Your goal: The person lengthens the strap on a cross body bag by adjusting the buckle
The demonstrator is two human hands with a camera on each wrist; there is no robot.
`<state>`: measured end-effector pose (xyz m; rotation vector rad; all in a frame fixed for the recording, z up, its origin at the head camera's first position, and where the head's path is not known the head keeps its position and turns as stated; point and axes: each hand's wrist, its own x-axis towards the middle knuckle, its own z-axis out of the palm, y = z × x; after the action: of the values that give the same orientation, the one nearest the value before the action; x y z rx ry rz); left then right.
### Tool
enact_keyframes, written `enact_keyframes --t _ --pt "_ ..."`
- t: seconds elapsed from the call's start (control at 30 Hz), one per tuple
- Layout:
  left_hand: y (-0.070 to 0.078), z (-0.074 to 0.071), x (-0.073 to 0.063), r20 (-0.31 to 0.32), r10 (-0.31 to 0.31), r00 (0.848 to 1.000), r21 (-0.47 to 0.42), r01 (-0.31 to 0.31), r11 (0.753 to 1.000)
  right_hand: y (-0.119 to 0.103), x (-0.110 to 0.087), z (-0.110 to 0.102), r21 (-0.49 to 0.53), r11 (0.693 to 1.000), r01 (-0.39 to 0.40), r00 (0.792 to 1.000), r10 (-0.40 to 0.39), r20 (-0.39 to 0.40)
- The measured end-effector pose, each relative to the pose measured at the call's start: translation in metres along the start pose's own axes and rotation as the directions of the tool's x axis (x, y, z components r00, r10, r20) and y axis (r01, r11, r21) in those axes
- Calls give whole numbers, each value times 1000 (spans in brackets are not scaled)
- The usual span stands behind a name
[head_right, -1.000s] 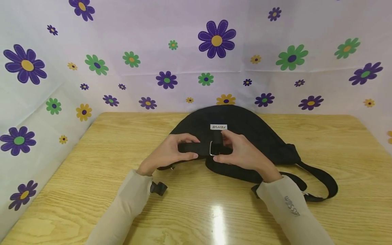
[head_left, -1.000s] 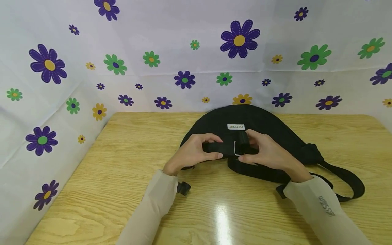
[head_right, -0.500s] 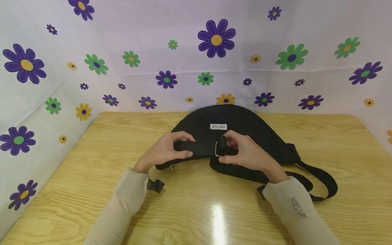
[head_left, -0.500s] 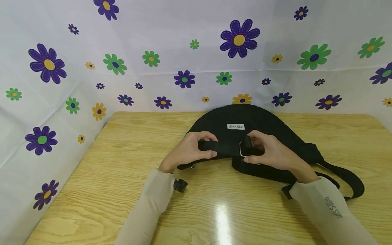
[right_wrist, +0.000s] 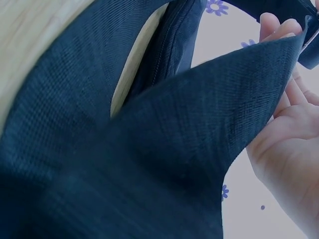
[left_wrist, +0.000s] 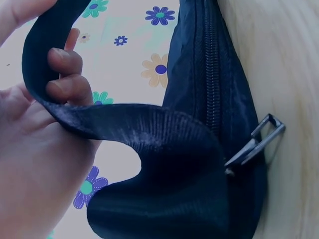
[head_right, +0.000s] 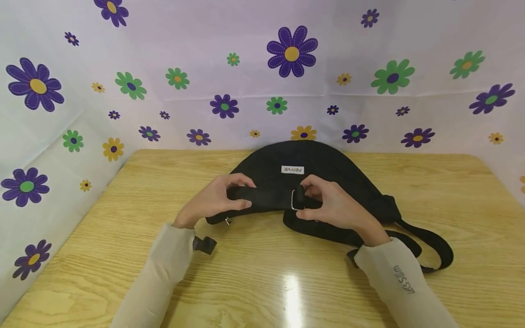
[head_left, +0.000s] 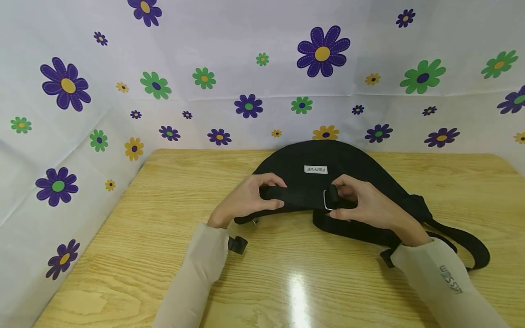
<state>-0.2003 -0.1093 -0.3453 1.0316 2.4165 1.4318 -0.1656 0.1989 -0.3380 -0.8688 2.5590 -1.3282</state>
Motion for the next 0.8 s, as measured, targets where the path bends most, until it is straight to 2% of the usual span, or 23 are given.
enact_keyframes --t 0.43,0.8 --pt "-2 -7 -5 0 -28 1000 -5 28 1000 4 -4 -3 -19 1000 -10 1000 10 -1" --pt "-3 -10 -6 3 -24 1000 -19 24 1000 9 -10 -6 -38 999 -1 1000 1 -3"
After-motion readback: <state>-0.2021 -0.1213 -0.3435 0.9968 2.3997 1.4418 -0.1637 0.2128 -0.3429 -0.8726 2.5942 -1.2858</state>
